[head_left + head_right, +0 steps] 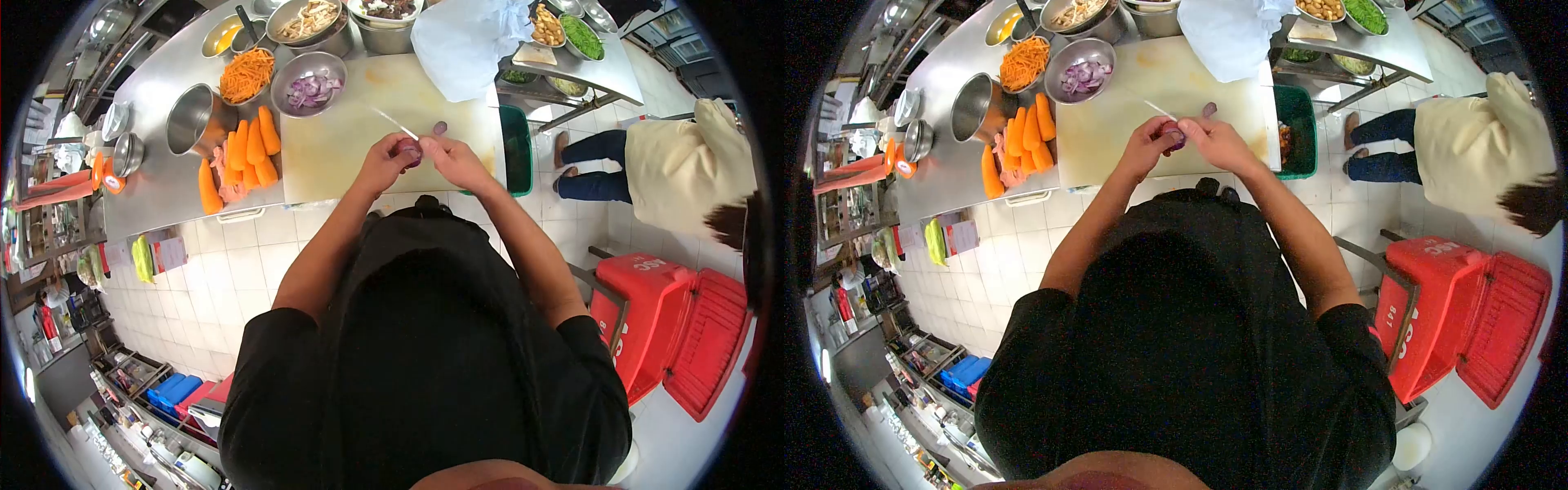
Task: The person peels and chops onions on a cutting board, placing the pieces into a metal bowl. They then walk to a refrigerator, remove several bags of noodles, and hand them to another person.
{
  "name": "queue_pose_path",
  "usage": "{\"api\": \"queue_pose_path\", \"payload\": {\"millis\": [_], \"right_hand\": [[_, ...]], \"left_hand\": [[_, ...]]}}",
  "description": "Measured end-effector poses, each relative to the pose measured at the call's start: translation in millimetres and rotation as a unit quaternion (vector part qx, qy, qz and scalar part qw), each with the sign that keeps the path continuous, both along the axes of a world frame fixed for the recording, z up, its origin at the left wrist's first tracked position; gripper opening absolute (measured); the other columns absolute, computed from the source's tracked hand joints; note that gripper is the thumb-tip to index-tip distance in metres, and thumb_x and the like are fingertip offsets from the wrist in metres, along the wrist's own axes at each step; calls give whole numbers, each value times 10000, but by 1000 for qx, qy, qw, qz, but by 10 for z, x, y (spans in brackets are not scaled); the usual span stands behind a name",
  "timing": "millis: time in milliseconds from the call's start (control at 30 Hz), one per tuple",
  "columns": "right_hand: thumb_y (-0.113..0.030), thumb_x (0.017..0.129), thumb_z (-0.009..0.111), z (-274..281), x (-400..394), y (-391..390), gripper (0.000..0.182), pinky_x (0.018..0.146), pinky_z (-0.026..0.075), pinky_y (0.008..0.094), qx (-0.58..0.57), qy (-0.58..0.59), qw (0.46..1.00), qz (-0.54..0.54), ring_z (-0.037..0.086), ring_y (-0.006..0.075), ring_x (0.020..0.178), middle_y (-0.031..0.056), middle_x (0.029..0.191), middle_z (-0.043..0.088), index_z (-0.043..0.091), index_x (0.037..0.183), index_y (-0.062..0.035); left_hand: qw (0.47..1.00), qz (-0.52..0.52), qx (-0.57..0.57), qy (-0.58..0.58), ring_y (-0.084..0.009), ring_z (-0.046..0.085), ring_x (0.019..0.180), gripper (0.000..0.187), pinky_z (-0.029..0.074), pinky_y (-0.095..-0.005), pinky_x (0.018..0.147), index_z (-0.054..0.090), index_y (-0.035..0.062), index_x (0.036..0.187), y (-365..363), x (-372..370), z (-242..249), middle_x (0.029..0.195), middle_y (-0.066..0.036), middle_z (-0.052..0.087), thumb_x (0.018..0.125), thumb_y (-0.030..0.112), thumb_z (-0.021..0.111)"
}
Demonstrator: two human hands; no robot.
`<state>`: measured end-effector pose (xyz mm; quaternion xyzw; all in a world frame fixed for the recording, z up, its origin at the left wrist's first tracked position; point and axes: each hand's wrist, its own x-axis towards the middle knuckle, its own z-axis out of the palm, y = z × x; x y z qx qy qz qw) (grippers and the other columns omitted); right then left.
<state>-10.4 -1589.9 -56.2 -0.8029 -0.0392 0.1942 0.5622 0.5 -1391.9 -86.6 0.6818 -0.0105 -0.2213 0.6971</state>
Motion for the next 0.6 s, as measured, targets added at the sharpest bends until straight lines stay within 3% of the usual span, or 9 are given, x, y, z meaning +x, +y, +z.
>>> {"api": "queue_pose_path", "payload": {"millis": [67,233,333,433,500,600], "right_hand": [[-472,1018,511,-153,15,-79,507,862,509,362,-7,34,999,0,651,211,891,135,982,732,661,1255,-49],[-490,1014,514,251,1,-173,542,841,515,355,42,205,977,-43,650,204,871,136,938,731,639,1277,-33],[-469,1021,512,302,-43,-102,530,839,512,345,71,116,990,-36,646,193,873,126,931,728,623,1293,-28],[-450,1030,504,122,-56,-7,518,846,508,343,78,-48,996,-8,642,189,878,126,935,727,617,1292,-18],[-439,1035,497,58,-46,2,508,866,504,347,82,-61,995,-6,643,194,894,134,954,728,622,1278,-11],[-454,1032,498,-225,14,-86,508,735,499,322,34,27,999,-25,617,159,781,93,855,694,641,1259,-22]], "left_hand": [[1000,-9,-1,-16,-140,621,852,337,487,-274,669,607,30,1209,-12,-33,11,980,-57,679,906,150,692],[998,33,-47,-4,-136,624,860,355,488,-277,679,602,31,1232,-20,42,-47,995,-53,686,906,138,693],[999,19,-30,-9,-132,623,856,343,488,-275,684,604,31,1223,-30,74,-4,989,-50,686,908,133,693],[1000,17,-12,-14,-134,634,863,320,504,-275,692,618,23,1186,-71,98,37,970,-53,680,888,118,687],[1000,12,-6,-11,-134,633,864,321,504,-276,692,618,21,1186,-75,95,-8,970,-54,677,888,123,684],[1000,-17,1,-13,-135,618,865,343,487,-274,687,603,23,1217,-67,106,-152,996,-54,675,908,149,680]]}}
